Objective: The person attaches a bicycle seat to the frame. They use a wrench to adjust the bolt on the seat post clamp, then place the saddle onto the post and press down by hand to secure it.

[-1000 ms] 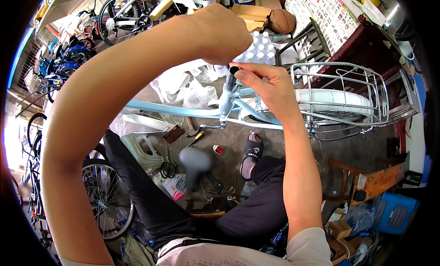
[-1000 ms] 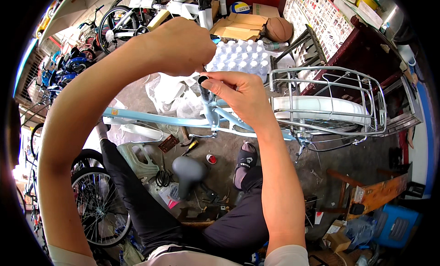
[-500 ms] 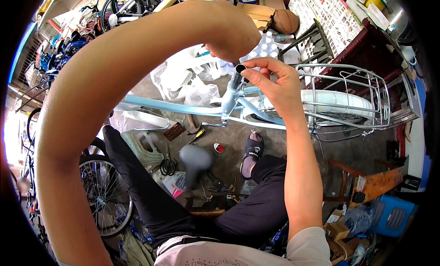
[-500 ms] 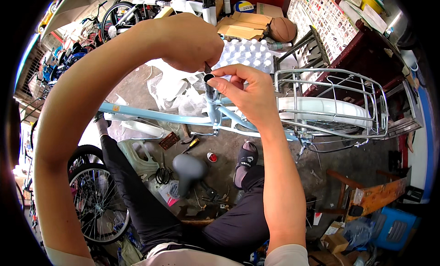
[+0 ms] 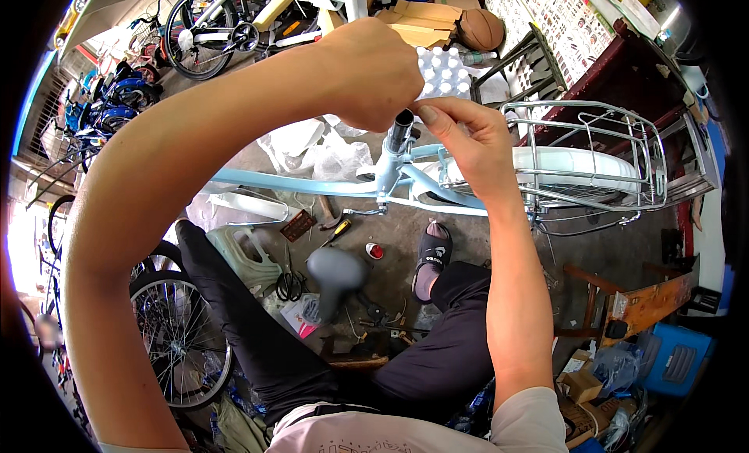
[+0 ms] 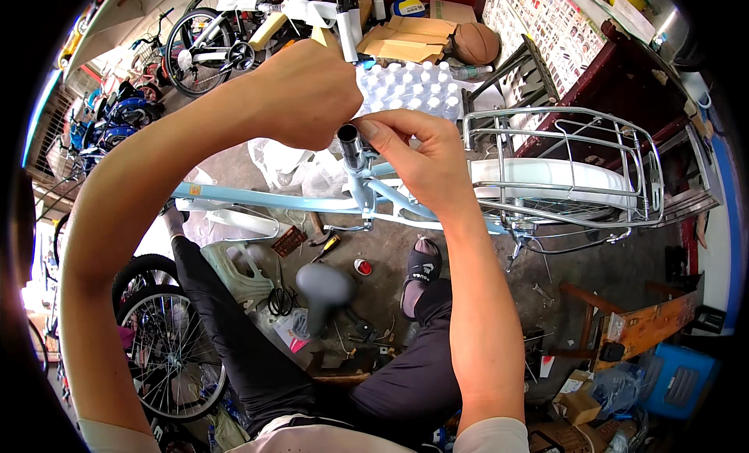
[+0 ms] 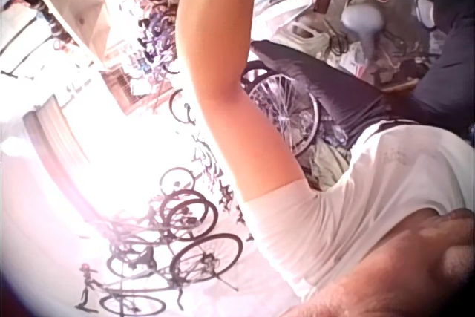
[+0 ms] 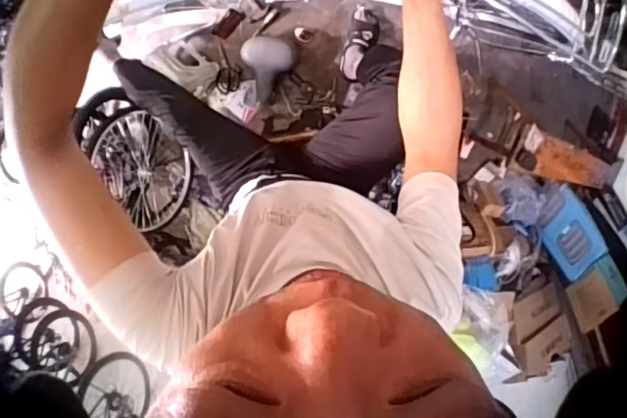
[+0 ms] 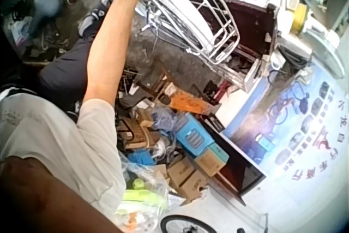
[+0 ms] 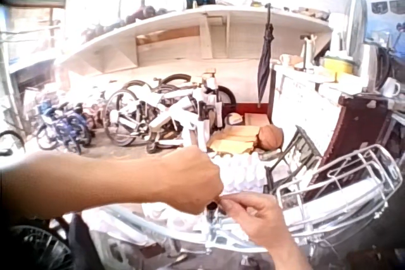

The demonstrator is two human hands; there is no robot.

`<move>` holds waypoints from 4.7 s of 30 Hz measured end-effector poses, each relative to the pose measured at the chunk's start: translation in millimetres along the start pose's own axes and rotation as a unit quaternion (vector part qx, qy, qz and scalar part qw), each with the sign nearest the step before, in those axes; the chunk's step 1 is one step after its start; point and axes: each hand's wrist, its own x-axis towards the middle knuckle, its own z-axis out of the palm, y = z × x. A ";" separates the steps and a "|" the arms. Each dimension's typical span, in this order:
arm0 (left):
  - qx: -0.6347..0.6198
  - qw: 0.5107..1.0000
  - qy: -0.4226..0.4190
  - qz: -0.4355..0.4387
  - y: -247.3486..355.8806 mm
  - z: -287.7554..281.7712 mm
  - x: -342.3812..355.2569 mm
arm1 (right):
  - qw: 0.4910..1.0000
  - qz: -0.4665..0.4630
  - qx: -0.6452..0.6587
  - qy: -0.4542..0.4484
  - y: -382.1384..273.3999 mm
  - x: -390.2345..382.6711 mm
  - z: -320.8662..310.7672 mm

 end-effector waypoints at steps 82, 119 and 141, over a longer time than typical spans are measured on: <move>-0.181 0.918 0.084 -0.343 20.9 90.7 -12.3 | 0.999 0.028 0.003 -0.025 -6.6 1.4 -1.0; -0.172 0.942 0.088 -0.274 8.5 84.9 -12.3 | 0.999 0.017 -0.015 -0.026 -5.2 -0.4 -2.4; -0.300 0.909 -0.048 -0.287 6.3 88.0 -12.5 | 0.999 0.023 0.034 -0.032 -3.1 6.6 6.1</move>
